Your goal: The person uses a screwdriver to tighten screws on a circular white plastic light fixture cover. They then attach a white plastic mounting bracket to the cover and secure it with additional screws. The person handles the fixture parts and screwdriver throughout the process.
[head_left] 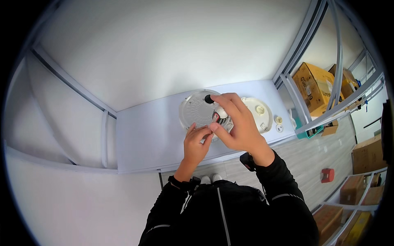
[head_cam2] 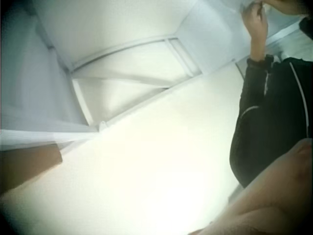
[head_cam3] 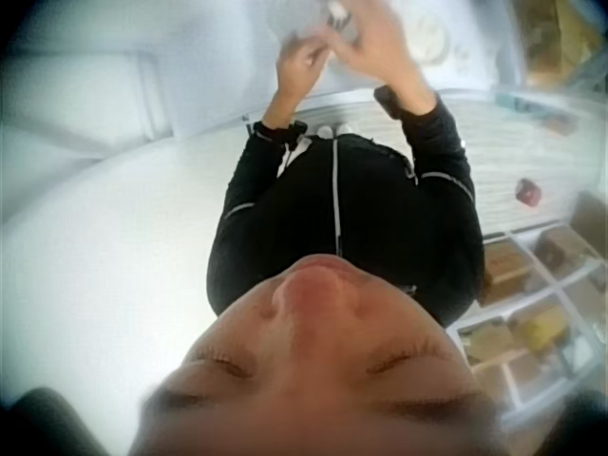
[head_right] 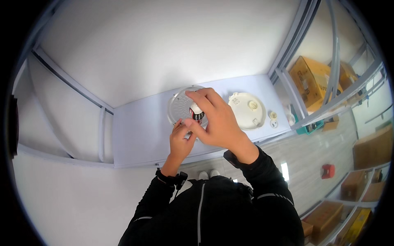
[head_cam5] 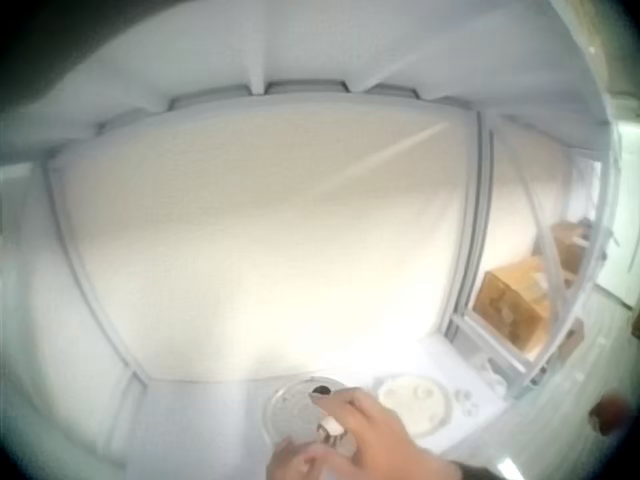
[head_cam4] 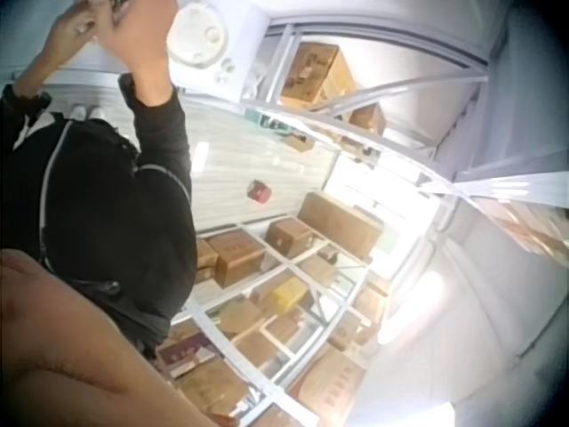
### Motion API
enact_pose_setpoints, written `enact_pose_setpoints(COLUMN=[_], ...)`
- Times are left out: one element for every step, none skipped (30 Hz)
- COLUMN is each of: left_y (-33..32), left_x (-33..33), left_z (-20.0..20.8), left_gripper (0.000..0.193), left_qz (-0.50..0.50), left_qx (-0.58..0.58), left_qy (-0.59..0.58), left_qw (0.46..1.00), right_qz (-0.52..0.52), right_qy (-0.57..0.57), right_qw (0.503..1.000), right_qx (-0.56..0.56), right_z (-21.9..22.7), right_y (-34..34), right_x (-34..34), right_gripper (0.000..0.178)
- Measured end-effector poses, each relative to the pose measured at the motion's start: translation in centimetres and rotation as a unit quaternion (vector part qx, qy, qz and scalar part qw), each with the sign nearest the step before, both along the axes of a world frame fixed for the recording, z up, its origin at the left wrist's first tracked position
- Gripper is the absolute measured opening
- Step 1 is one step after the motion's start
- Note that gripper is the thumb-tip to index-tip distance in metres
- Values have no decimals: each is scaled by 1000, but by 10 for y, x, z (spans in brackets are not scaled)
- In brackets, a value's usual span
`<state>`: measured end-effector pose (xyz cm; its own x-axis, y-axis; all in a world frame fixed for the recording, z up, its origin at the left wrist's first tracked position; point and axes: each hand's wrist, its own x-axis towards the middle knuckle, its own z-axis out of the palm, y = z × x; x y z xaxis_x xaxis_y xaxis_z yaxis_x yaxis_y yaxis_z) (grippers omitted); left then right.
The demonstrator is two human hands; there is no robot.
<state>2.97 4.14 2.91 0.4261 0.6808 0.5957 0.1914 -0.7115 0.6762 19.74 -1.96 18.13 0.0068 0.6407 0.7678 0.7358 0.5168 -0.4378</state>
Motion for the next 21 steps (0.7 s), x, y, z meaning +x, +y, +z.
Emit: enact_pose_setpoints(left_y=[1, 1, 2, 3, 3, 3, 2, 0, 0, 1, 1, 2, 3, 3, -1, -4, -2, -6, -5, 0, -3], left_x=[1, 2, 3, 2, 2, 1, 0, -2, -5, -8, -4, 0, 5, 6, 4, 4, 4, 2, 2, 4, 3], left_z=[-2, -3, -2, -1, 0, 3, 7, 10, 10, 7, 6, 0, -5, 0, 6, 8, 8, 5, 4, 4, 1], left_gripper=[22, 22, 21, 20, 19, 18, 17, 16, 16, 16, 16, 18, 19, 20, 20, 21, 21, 21, 21, 21, 21], left_qz=[1, 0, 1, 1, -1, 0, 1, 1, 12, 22, 23, 17, 10, 15, 25, 36, 32, 28, 25, 24, 24], left_qx=[1, 2, 6, 10, 14, 10, 7, 3, 9, 17, 29, 27, 24, 21, 17, 9, 19, 22, 26, 33, 31], left_qy=[-4, -9, -6, -3, -1, 3, 6, 9, 17, 22, 25, 22, 18, 16, 16, 16, 11, 9, 8, 3, 2], left_qw=[1000, 1000, 1000, 1000, 1000, 1000, 1000, 1000, 1000, 999, 999, 999, 1000, 1000, 999, 999, 999, 999, 999, 999, 999], right_qz=[21, 43, 55, 55, 55, 44, 33, 18, 1, -19, -47, -61, -77, -84, -86, -38, 3, 43, 84, 94, 62], right_qy=[15, 32, 53, 56, 57, 41, 25, 20, 3, -15, -33, -40, -43, -45, -46, -14, 32, 80, 127, 144, 114], right_qw=[1000, 998, 995, 993, 991, 991, 991, 994, 995, 995, 995, 996, 995, 995, 994, 996, 996, 990, 980, 978, 984], right_qx=[-14, -30, -64, -87, -110, -119, -128, -103, -100, -95, -86, -42, -43, -43, -44, -74, -88, -108, -129, -114, -126], right_z=[0, -1, -3, -3, -2, 2, 5, 1, 1, 2, 3, 1, 0, 0, 0, 3, 5, 2, 0, -2, -5], right_y=[-1, -2, -7, -12, -16, -16, -17, -15, -13, -12, -14, -13, -16, -16, -15, -18, -17, -20, -20, -18, -18], right_x=[1, 1, 0, -1, -1, -2, -3, -6, -8, -11, -9, -6, -1, -2, -5, -5, -5, -7, -9, -10, -10], right_gripper=[62, 64, 65, 66, 66, 65, 63, 62, 62, 62, 62, 65, 64, 63, 61, 66, 66, 67, 68, 72, 71])
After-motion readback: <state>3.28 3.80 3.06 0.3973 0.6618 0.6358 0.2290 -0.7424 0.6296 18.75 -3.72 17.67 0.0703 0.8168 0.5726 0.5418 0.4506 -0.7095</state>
